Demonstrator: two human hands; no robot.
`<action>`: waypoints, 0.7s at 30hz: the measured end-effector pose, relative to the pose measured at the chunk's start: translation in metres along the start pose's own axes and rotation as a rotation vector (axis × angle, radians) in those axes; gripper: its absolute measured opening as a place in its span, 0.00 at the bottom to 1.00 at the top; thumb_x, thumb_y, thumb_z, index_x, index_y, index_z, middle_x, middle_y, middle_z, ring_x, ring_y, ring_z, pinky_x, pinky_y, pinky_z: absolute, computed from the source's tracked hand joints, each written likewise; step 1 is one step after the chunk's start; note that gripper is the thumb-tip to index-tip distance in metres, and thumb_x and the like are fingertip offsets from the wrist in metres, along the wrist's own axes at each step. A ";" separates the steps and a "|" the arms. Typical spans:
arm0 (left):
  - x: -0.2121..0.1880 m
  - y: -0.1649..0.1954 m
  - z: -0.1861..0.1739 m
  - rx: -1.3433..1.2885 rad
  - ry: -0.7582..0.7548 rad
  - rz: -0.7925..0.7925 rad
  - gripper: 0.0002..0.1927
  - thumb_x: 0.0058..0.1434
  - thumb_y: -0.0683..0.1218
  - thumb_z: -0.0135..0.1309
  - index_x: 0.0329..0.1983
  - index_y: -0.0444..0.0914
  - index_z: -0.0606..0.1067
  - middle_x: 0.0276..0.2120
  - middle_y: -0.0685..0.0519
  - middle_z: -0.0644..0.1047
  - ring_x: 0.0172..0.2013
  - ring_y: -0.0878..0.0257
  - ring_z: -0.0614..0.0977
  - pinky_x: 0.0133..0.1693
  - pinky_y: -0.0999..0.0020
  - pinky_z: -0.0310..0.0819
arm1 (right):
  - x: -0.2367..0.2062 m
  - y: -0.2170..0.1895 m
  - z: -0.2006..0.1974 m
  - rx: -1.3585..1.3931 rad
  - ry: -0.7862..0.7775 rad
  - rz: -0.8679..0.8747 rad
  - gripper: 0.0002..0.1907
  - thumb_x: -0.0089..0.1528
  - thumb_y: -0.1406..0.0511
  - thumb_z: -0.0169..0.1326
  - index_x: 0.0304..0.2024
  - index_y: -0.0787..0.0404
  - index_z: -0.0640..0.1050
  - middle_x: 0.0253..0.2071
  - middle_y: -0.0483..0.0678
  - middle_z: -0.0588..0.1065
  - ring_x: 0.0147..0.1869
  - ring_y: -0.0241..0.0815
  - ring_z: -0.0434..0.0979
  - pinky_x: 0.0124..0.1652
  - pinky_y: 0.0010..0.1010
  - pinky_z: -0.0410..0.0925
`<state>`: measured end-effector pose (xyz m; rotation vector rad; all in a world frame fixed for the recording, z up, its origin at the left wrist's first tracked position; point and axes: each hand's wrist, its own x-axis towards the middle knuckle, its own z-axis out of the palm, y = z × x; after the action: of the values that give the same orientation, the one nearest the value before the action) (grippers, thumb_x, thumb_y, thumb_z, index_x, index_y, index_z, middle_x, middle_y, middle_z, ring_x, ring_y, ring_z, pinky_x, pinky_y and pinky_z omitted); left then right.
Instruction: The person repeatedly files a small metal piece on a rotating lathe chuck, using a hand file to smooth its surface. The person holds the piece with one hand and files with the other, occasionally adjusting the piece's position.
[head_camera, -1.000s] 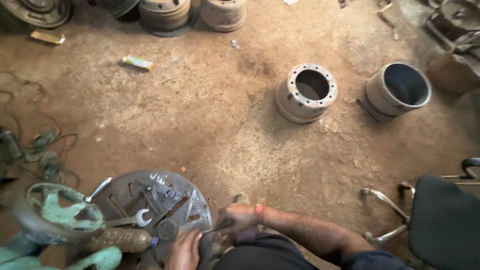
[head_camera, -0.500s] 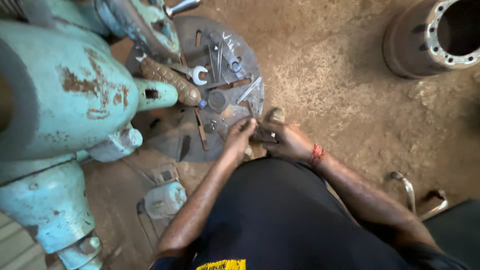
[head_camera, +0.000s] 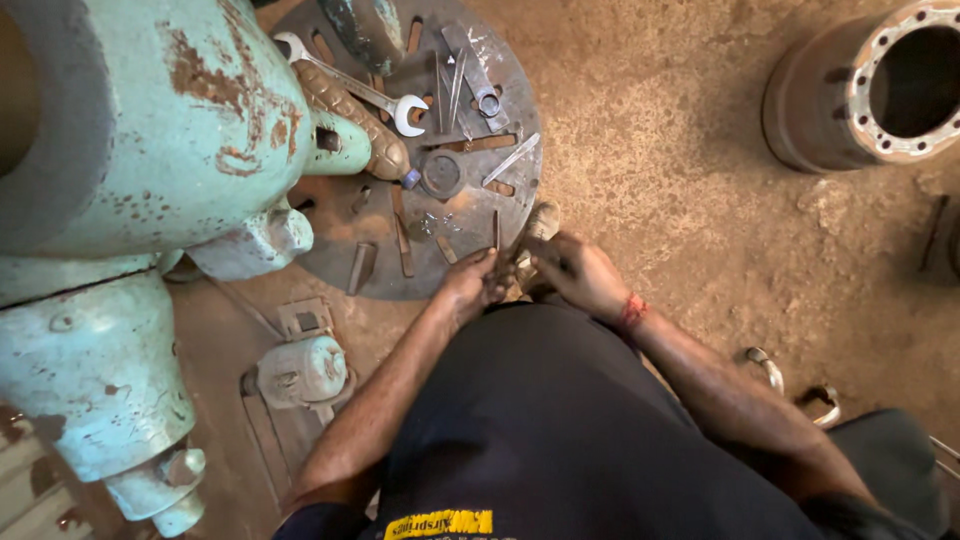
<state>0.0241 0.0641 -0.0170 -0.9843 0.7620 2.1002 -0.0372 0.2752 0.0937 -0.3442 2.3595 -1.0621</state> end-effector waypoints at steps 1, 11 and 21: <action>-0.002 0.000 0.000 0.097 0.047 -0.003 0.15 0.75 0.51 0.38 0.48 0.38 0.73 0.31 0.51 0.75 0.26 0.62 0.73 0.26 0.69 0.69 | 0.002 0.001 0.002 -0.021 0.030 0.042 0.16 0.66 0.57 0.58 0.43 0.64 0.81 0.40 0.53 0.77 0.41 0.54 0.82 0.41 0.43 0.73; 0.002 -0.007 -0.014 -0.076 -0.166 -0.008 0.11 0.77 0.49 0.42 0.38 0.42 0.69 0.18 0.61 0.61 0.16 0.71 0.61 0.17 0.73 0.54 | 0.036 0.020 0.059 -0.745 -0.028 -0.500 0.30 0.63 0.68 0.53 0.68 0.68 0.69 0.50 0.54 0.71 0.35 0.45 0.80 0.27 0.38 0.74; 0.004 -0.004 -0.013 -0.103 -0.266 -0.019 0.11 0.76 0.51 0.40 0.39 0.42 0.68 0.16 0.61 0.59 0.15 0.67 0.60 0.20 0.69 0.55 | 0.047 0.034 0.066 -0.914 0.191 -0.731 0.32 0.58 0.64 0.53 0.63 0.74 0.69 0.51 0.60 0.72 0.43 0.49 0.81 0.31 0.41 0.74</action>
<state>0.0309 0.0583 -0.0281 -0.7407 0.5135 2.2143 -0.0397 0.2369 0.0147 -1.5711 2.8323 -0.1682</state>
